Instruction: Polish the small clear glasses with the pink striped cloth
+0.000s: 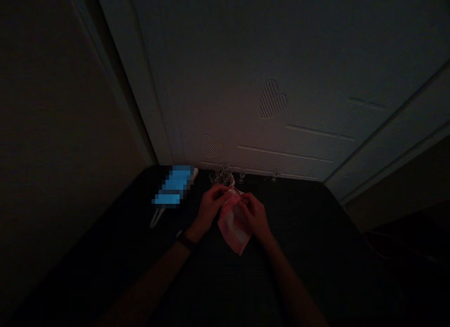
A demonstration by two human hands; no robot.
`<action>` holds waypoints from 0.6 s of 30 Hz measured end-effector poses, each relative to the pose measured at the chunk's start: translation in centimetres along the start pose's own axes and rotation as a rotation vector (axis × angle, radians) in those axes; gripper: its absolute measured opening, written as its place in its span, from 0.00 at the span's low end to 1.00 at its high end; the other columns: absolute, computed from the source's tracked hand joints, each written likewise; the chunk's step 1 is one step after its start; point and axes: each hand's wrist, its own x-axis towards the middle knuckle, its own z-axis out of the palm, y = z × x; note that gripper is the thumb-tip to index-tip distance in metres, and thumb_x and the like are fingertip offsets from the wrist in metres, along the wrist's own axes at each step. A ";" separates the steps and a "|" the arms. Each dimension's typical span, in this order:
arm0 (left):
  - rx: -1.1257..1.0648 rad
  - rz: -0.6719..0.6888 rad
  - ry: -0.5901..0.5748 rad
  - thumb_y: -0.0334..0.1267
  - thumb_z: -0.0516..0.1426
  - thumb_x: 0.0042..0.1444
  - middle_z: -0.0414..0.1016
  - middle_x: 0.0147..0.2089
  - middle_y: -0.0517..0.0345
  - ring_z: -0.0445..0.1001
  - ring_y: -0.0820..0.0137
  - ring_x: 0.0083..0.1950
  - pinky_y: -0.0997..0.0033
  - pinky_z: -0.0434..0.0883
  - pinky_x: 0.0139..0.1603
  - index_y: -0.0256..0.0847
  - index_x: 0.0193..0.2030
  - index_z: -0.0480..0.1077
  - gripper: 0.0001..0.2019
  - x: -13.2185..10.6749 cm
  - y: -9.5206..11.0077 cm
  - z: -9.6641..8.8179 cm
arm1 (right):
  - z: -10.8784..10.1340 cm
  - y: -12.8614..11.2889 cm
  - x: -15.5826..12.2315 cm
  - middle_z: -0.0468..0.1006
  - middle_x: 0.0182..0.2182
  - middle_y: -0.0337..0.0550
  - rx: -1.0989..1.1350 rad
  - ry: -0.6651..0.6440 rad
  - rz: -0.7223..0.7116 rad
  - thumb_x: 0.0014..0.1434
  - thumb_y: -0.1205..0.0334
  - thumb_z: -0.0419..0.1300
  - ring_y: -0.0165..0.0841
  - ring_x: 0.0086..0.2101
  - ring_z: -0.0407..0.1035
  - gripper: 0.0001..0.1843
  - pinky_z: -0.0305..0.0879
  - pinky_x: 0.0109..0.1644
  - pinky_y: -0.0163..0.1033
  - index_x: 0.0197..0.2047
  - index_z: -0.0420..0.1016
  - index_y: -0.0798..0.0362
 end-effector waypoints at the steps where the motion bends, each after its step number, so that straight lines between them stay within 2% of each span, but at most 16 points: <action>1: -0.019 -0.009 0.010 0.39 0.60 0.45 0.74 0.35 0.57 0.71 0.69 0.39 0.71 0.66 0.41 0.39 0.34 0.72 0.09 0.0 -0.1 0.0 | 0.0 0.1 0.0 0.73 0.32 0.39 0.020 0.009 0.018 0.58 0.55 0.52 0.30 0.32 0.66 0.11 0.61 0.37 0.34 0.39 0.69 0.52; 10: -0.110 -0.024 0.037 0.38 0.60 0.45 0.74 0.41 0.56 0.71 0.68 0.44 0.67 0.66 0.48 0.40 0.40 0.70 0.13 0.5 -0.3 -0.1 | -0.8 0.4 0.3 0.69 0.27 0.37 0.423 0.058 0.114 0.57 0.51 0.52 0.29 0.28 0.64 0.13 0.61 0.32 0.33 0.39 0.66 0.50; 15: -0.122 -0.040 -0.015 0.38 0.60 0.45 0.74 0.42 0.54 0.71 0.66 0.46 0.64 0.66 0.50 0.39 0.40 0.70 0.14 0.1 -0.1 0.3 | -0.6 0.5 0.4 0.67 0.25 0.36 0.470 -0.021 0.136 0.54 0.50 0.55 0.28 0.26 0.62 0.13 0.61 0.31 0.33 0.38 0.67 0.50; 18: -0.110 -0.057 -0.020 0.38 0.60 0.45 0.74 0.41 0.54 0.71 0.66 0.45 0.64 0.67 0.49 0.39 0.41 0.70 0.14 0.0 -0.1 0.5 | -0.4 0.6 0.4 0.67 0.25 0.36 0.525 -0.018 0.141 0.55 0.50 0.54 0.28 0.26 0.62 0.13 0.60 0.31 0.32 0.38 0.67 0.50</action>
